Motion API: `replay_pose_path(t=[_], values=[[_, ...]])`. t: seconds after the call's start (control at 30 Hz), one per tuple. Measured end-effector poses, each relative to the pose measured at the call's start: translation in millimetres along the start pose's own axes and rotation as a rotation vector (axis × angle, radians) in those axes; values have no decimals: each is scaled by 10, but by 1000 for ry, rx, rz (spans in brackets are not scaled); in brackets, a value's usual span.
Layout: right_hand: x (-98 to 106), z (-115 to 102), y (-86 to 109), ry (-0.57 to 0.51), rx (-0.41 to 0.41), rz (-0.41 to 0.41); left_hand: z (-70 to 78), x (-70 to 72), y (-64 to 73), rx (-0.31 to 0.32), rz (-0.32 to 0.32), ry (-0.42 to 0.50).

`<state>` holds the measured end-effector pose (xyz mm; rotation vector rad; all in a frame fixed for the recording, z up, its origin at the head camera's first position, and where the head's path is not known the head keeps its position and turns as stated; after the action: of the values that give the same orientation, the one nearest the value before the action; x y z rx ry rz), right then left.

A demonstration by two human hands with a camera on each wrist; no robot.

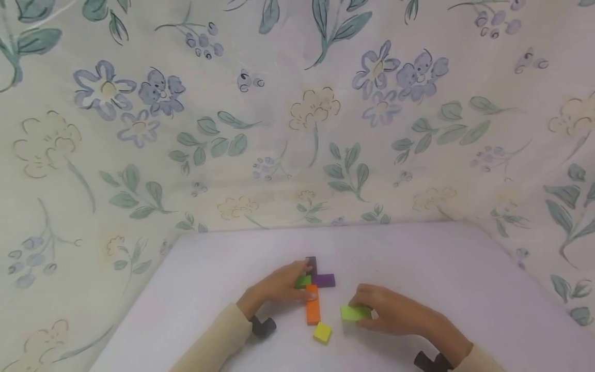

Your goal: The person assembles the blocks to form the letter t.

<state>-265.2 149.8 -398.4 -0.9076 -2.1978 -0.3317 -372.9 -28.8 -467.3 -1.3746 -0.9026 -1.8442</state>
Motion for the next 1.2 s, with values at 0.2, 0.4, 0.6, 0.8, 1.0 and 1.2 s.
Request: replay_pose_path(t=[0.2, 0.4, 0.6, 0.8, 1.0, 1.2], values=[[-113, 90, 22, -8, -17, -25, -2, -23, -18, -1, -2, -1], [-252, 129, -12, -8, -41, -75, -5, 11, 4, 3, 2, -12], [-345, 98, -13, -15, -55, -104, 21, 27, 10, -3, 1, 4], [-370, 91, -21, 7, -41, -98, 1, -8, -7, 0, 6, -17], [-389, 119, -35, 25, -43, -92, -9, -10, -5, 7, 4, -13], [-404, 126, -33, 32, -55, -84, -1, -12, -1, 10, -2, -2]])
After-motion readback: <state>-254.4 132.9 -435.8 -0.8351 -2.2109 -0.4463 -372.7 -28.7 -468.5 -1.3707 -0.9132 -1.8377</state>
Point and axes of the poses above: each hand's wrist, its own y-axis away from the middle knuckle, its own x-axis out of the back of the hand, z = x × y, the point moved 9 cm from there along -y, towards the middle knuckle, and after that the axes turned 14 degrees about -y, right-handed, at the moved point
